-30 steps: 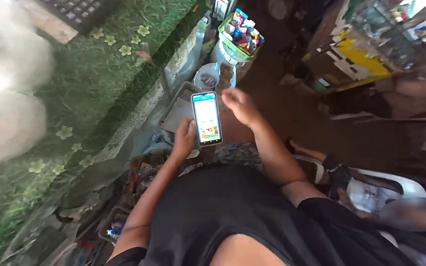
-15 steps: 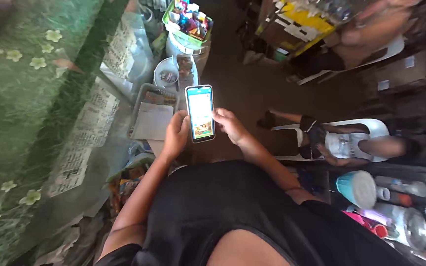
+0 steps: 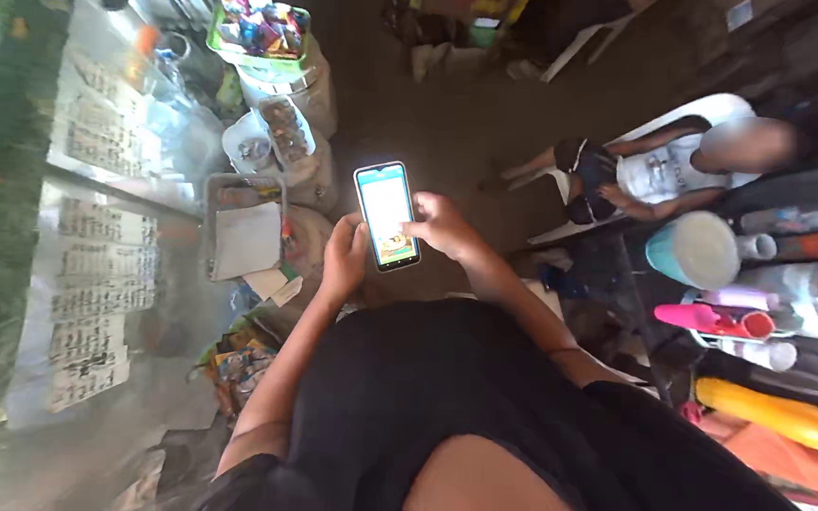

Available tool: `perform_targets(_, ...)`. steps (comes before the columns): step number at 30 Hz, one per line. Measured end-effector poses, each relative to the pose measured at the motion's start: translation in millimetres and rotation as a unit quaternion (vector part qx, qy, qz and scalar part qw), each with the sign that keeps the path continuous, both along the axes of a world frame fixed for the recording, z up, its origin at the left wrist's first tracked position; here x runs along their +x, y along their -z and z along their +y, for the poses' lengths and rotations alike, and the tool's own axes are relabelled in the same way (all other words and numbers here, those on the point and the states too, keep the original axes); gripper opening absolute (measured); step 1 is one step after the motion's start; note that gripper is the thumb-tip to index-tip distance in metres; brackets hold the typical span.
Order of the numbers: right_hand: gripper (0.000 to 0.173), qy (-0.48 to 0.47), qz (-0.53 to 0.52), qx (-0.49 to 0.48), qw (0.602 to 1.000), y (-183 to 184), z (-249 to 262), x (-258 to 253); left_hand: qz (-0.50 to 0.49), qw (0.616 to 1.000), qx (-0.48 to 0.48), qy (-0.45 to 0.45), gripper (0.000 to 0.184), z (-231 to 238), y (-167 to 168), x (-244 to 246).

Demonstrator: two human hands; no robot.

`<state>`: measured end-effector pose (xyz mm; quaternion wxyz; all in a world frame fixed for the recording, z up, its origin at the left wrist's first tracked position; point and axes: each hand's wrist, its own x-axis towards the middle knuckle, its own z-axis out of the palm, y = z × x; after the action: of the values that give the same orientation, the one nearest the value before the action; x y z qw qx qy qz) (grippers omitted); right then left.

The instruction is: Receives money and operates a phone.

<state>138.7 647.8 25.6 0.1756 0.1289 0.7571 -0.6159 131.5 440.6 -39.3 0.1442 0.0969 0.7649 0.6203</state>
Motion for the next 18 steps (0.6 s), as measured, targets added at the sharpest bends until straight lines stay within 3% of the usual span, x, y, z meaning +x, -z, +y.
perform_targets(6, 0.043, 0.035, 0.025, 0.0, 0.999, 19.3, 37.7, 44.2, -0.019, 0.999, -0.016, 0.048, 0.03, 29.8, 4.8, 29.2)
perform_targets(9, 0.027, 0.068, -0.016, -0.057, 0.996, 30.6, 54.4, 38.1, 0.002, 0.996, -0.042, 0.073, 0.029, 38.1, -3.4, 38.0)
perform_targets(13, 0.064, 0.09, -0.073, -0.037, 0.993, 33.2, 71.8, 33.3, 0.04, 0.994, -0.035, 0.092, 0.026, 55.0, 1.9, 39.6)
perform_targets(18, 0.074, 0.115, -0.09, -0.027, 0.989, 32.8, 76.0, 33.4, 0.063, 0.994, -0.026, 0.081, 0.025, 65.8, 12.6, 34.4)
